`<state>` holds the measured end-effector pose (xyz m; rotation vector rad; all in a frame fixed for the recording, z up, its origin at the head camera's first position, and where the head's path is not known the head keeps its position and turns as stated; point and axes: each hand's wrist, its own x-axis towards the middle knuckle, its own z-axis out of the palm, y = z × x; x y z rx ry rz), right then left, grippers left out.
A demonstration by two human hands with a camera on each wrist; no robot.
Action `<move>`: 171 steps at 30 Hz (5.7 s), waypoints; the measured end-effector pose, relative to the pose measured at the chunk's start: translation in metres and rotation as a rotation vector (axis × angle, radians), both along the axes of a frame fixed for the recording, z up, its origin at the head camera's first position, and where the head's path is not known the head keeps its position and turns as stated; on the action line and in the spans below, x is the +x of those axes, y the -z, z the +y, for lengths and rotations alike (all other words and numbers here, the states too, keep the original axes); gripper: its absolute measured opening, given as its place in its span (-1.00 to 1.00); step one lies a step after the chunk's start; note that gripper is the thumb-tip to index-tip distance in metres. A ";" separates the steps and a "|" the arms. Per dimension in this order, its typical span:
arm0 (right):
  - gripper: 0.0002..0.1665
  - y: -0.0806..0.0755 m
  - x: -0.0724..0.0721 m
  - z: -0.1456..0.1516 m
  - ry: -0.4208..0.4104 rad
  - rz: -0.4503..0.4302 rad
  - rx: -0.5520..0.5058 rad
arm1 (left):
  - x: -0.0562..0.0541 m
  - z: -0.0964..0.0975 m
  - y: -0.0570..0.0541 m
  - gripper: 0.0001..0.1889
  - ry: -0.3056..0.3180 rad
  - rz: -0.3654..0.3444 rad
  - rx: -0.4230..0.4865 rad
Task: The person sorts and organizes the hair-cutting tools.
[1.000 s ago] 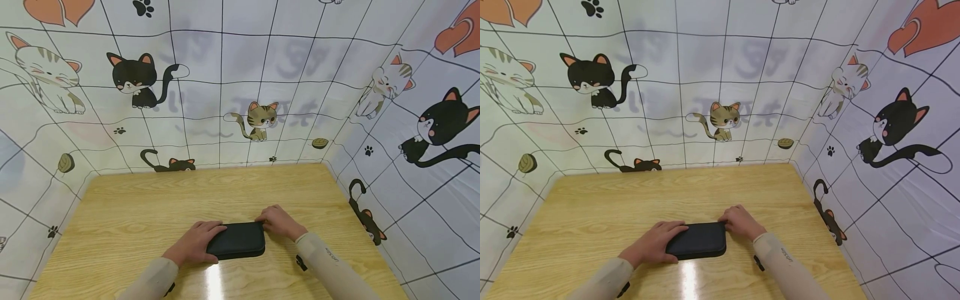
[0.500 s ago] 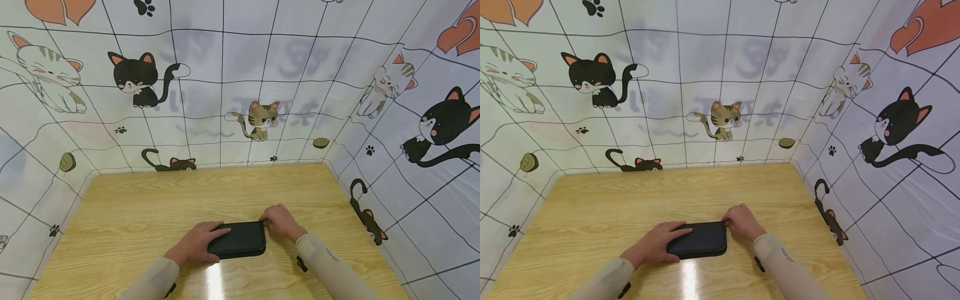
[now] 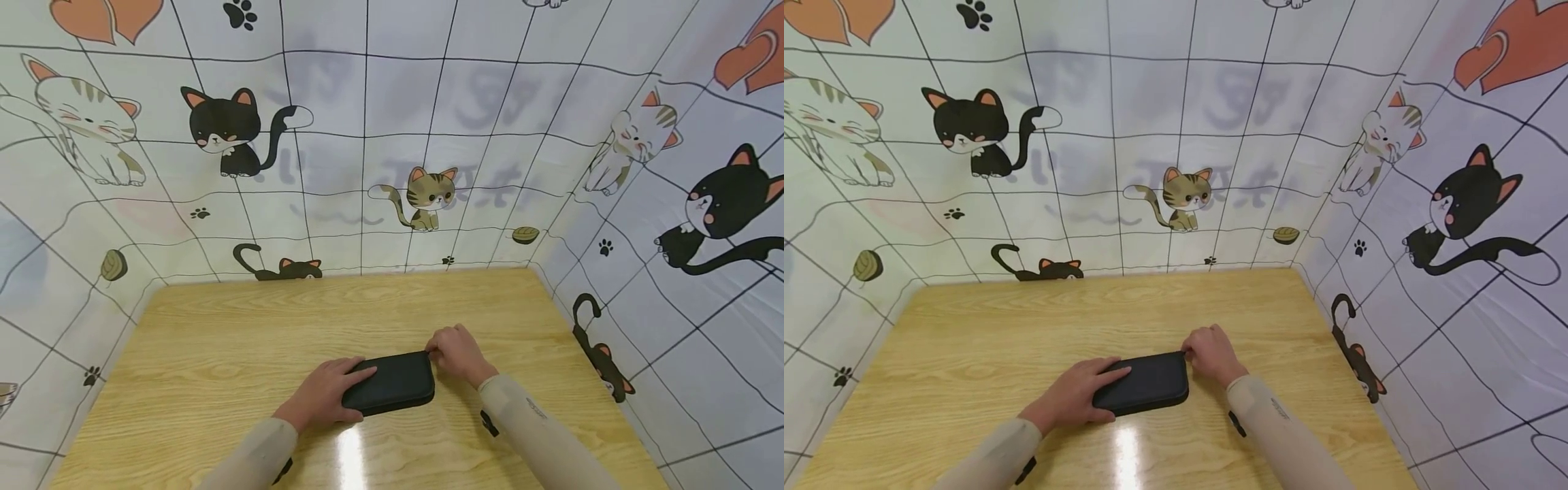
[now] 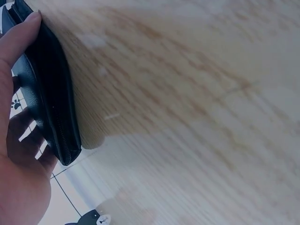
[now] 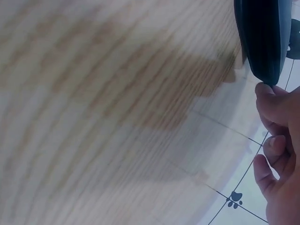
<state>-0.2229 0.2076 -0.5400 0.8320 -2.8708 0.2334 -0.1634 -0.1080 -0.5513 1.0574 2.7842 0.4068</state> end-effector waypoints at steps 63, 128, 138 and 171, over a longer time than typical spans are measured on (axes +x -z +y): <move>-0.89 0.000 0.023 0.013 -0.053 0.144 0.046 | -0.010 0.005 0.006 -0.14 -0.121 0.029 -0.010; -0.82 0.000 0.063 -0.027 -0.263 0.055 0.065 | -0.009 0.004 0.002 -0.15 -0.100 0.047 0.008; -0.87 0.002 0.067 -0.048 -0.249 0.071 0.100 | -0.009 0.006 0.001 -0.14 -0.114 0.020 0.016; -0.88 0.009 -0.008 -0.052 -0.021 0.080 0.015 | 0.009 0.018 0.003 -0.27 -0.205 -0.004 0.081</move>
